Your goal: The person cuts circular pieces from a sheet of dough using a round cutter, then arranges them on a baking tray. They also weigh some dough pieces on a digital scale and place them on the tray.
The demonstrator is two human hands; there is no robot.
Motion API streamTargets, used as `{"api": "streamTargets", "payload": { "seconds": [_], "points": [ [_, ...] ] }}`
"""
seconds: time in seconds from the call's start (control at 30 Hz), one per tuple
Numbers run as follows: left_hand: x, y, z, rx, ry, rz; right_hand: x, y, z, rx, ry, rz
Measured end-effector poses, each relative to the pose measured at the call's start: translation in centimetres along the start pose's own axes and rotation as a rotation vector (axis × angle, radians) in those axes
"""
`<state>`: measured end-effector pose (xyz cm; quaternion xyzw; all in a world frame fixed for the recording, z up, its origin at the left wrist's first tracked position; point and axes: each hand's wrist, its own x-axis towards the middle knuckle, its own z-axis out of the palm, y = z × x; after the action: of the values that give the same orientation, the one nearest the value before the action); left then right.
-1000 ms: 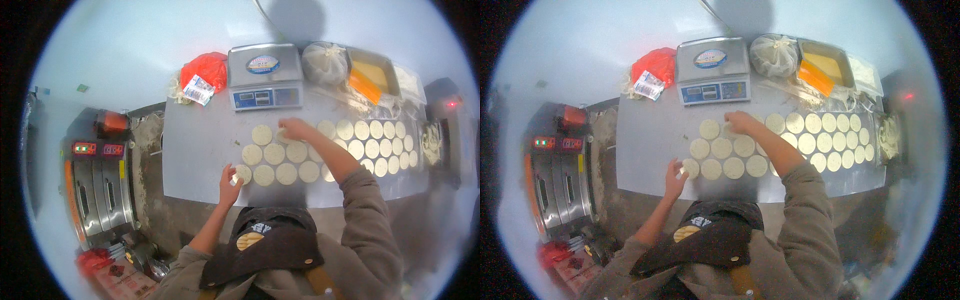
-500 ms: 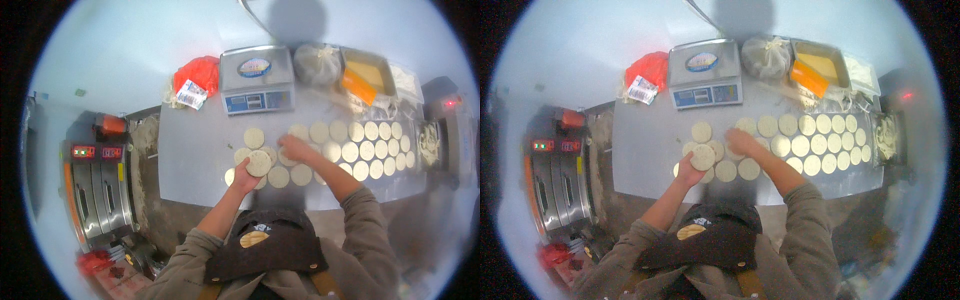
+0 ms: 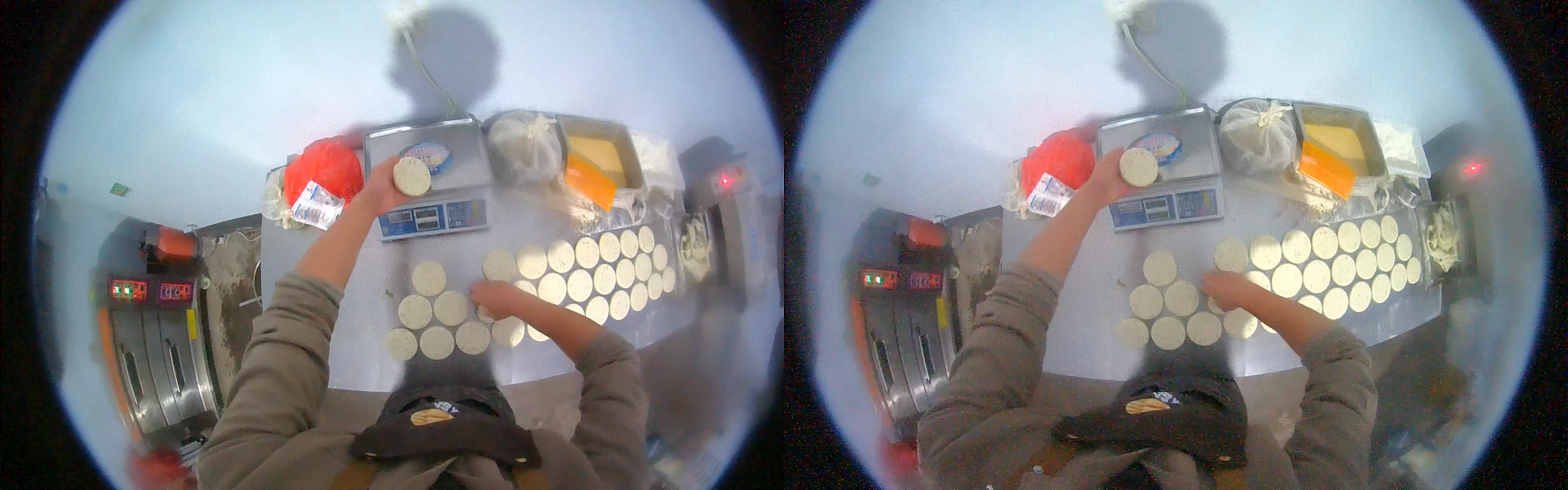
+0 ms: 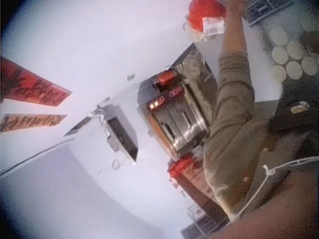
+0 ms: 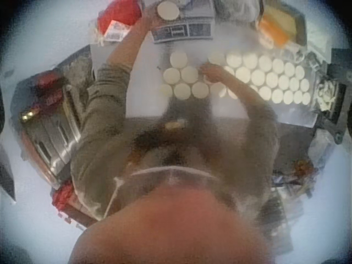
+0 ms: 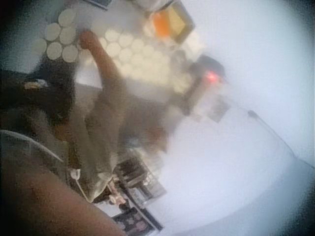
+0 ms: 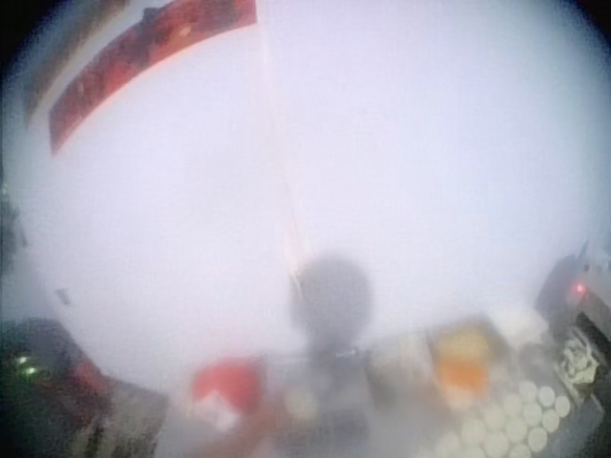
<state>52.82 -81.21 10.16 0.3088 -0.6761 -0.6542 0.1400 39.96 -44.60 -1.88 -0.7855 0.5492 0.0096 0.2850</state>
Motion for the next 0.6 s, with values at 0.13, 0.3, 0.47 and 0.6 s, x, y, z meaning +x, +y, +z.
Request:
{"api": "streamTargets", "payload": {
  "seconds": [0.13, 0.3, 0.47, 0.6],
  "points": [
    [4.5, -1.2, -4.6, -0.532, 0.101, -0.21, -1.1, 0.7, -0.7, 0.167, -0.135, 0.169],
    [-0.8, -5.7, -13.1, -0.511, 0.203, 0.093, -1.5, 1.4, -3.0, 0.222, -0.253, 0.26],
    [-17.6, -13.8, -14.8, -0.202, 0.433, -0.03, 0.4, 3.1, -8.1, 0.351, -0.229, 0.295],
    [-35.2, -21.9, -8.4, -0.546, 0.667, -0.224, 3.1, 6.5, -17.1, 0.679, 0.08, 0.434]
  ]
}}
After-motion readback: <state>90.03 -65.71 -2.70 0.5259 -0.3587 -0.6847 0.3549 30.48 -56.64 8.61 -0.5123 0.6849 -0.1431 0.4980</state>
